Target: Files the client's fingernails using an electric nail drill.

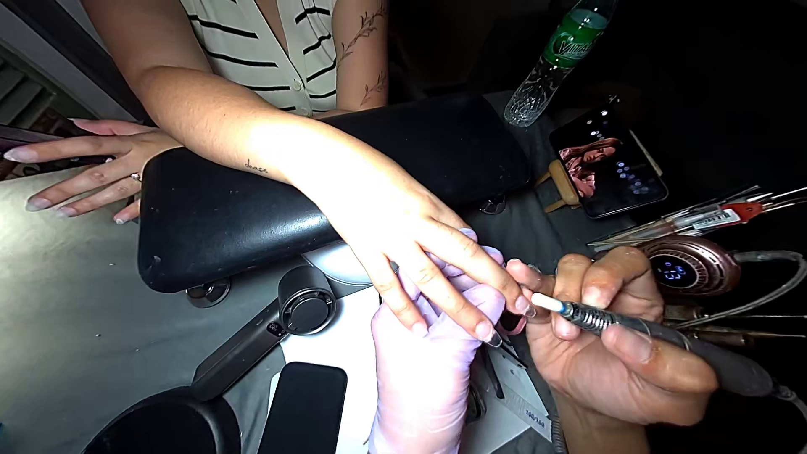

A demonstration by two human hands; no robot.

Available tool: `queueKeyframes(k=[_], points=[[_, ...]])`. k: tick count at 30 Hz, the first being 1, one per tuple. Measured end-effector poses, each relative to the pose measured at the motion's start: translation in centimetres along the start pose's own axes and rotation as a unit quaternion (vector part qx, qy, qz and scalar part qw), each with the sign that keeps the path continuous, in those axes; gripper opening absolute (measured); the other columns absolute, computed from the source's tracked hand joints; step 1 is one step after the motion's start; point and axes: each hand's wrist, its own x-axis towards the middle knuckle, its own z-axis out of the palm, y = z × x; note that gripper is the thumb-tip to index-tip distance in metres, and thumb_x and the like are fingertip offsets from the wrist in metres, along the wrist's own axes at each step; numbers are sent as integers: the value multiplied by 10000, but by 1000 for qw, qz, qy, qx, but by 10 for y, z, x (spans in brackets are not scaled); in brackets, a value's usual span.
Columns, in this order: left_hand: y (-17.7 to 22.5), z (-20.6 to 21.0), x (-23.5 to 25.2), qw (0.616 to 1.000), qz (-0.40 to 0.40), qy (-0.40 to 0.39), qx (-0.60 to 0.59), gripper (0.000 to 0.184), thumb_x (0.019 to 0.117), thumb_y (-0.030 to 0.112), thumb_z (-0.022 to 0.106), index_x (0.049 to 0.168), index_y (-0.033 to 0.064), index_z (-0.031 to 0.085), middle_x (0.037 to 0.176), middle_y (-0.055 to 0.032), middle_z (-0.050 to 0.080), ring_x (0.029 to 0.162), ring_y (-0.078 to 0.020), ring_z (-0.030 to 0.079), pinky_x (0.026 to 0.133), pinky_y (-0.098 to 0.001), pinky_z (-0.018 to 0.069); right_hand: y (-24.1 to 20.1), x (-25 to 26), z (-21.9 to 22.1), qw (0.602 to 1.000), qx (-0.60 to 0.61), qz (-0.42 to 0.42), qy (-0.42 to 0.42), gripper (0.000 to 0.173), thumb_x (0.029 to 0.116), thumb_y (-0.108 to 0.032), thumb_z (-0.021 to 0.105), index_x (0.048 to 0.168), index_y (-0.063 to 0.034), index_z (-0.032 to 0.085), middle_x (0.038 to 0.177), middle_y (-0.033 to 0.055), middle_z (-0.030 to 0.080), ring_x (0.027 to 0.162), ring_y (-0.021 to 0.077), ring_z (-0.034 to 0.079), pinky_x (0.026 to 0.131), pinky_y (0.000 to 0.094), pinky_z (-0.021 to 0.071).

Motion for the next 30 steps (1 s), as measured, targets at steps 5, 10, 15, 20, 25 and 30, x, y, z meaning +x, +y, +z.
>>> queueKeyframes(k=[5,10,15,20,25,30], points=[[0,-1,-1,1000,6,17,-2,367,804,-69,766,1137,-59,613,1007,-126,742,975,-183,734,897,-311,603,6,-2,-2,1000,0,2,6,163,935,-152,686,1078,-78,663,914,18,715,903,168,738,938,359,610],[1,2,-1,999,15,30,-3,369,782,-120,758,1107,-42,600,989,-106,752,951,-162,744,879,-295,612,9,-2,-3,1000,-8,-2,7,154,939,-155,686,1070,-78,663,906,14,710,882,150,735,901,323,618],[1,5,-2,999,18,36,0,355,783,-117,752,1096,-42,602,983,-93,746,962,-148,735,885,-279,601,10,0,-4,999,-28,-18,-1,160,940,-174,690,1064,-81,652,884,-8,692,853,128,727,912,320,616],[0,4,-1,999,27,29,-1,350,785,-111,754,1094,-41,604,976,-90,745,957,-140,731,887,-281,598,9,-1,-4,999,-43,-20,-4,155,939,-170,690,1064,-85,652,881,-19,680,858,126,722,939,338,611],[-1,5,-2,999,25,46,16,347,780,-109,758,1082,-31,608,957,-81,745,930,-126,732,862,-269,603,8,-1,-4,998,-53,-22,-9,163,941,-182,689,1069,-89,653,881,-21,683,870,128,725,951,341,607],[0,6,-2,999,23,46,5,334,770,-126,753,1062,-33,619,954,-83,748,936,-130,732,873,-268,599,7,-2,-3,998,-53,-18,-6,153,942,-176,691,1063,-89,655,875,-19,685,865,128,722,942,334,608]])
